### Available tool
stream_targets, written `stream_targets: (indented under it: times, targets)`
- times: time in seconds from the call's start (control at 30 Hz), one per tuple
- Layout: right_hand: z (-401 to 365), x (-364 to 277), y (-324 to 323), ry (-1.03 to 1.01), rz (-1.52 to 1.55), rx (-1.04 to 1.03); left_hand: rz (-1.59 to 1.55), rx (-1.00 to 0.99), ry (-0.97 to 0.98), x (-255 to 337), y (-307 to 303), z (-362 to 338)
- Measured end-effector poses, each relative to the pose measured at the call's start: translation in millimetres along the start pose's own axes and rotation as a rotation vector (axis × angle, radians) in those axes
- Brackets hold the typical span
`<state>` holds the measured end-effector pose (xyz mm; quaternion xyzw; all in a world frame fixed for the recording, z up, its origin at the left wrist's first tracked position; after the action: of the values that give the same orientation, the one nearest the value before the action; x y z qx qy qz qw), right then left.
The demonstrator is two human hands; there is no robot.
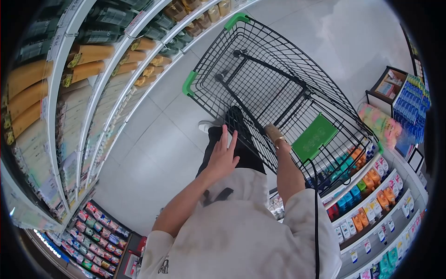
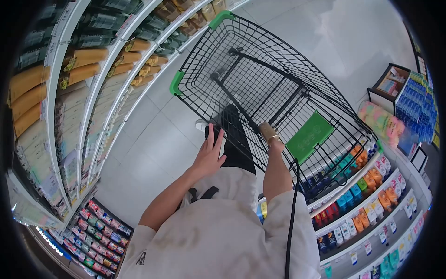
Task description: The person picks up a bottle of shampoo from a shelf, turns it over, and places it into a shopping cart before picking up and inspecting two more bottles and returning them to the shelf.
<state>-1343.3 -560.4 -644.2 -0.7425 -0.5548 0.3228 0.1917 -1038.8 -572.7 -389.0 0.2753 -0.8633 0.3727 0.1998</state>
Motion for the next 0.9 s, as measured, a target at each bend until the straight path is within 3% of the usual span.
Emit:
stream_targets:
  times: [0.07,0.23,0.47,0.67,0.73,0.8,0.87,0.9]
  targets:
    - [20,8,-8,-0.012,-0.349,-0.084,-0.001,-0.016,-0.004,1,-3,2]
    - [17,5,-28,-0.001,-0.197,-0.089,0.003,-0.037,-0.02,2,-3,1]
    - [4,-10,-54,-0.004,-0.281,-0.15,-0.038,-0.073,-0.014,-4,-5,0]
    - [3,-14,-75,-0.019,-0.387,-0.143,0.0,-0.02,0.02,-9,-2,-1]
    - [1,-22,-77,-0.049,-0.662,-0.255,-0.082,-0.163,-0.045,-5,-12,0]
    - [-13,-27,-72,-0.068,-0.724,-0.304,-0.111,-0.184,-0.046,-7,-14,-1]
    - [-56,-51,-42,-0.95,-1.078,-0.379,-0.239,-0.163,0.039,-20,-6,0]
    - [-92,-63,-34,-0.971,-0.936,-0.492,-0.262,-0.184,0.025,-20,-10,-1]
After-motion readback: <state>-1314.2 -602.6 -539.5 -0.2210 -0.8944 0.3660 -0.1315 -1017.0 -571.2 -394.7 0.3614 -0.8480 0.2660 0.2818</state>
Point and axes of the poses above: each hand's wrist, its own z-axis towards the middle knuckle, its own y-axis out of the palm, x = y × z, the point moved 1 cm from there along z, towards the middle knuckle, and after that the axes turned 2 degrees about -y, right-handed, at the moved point
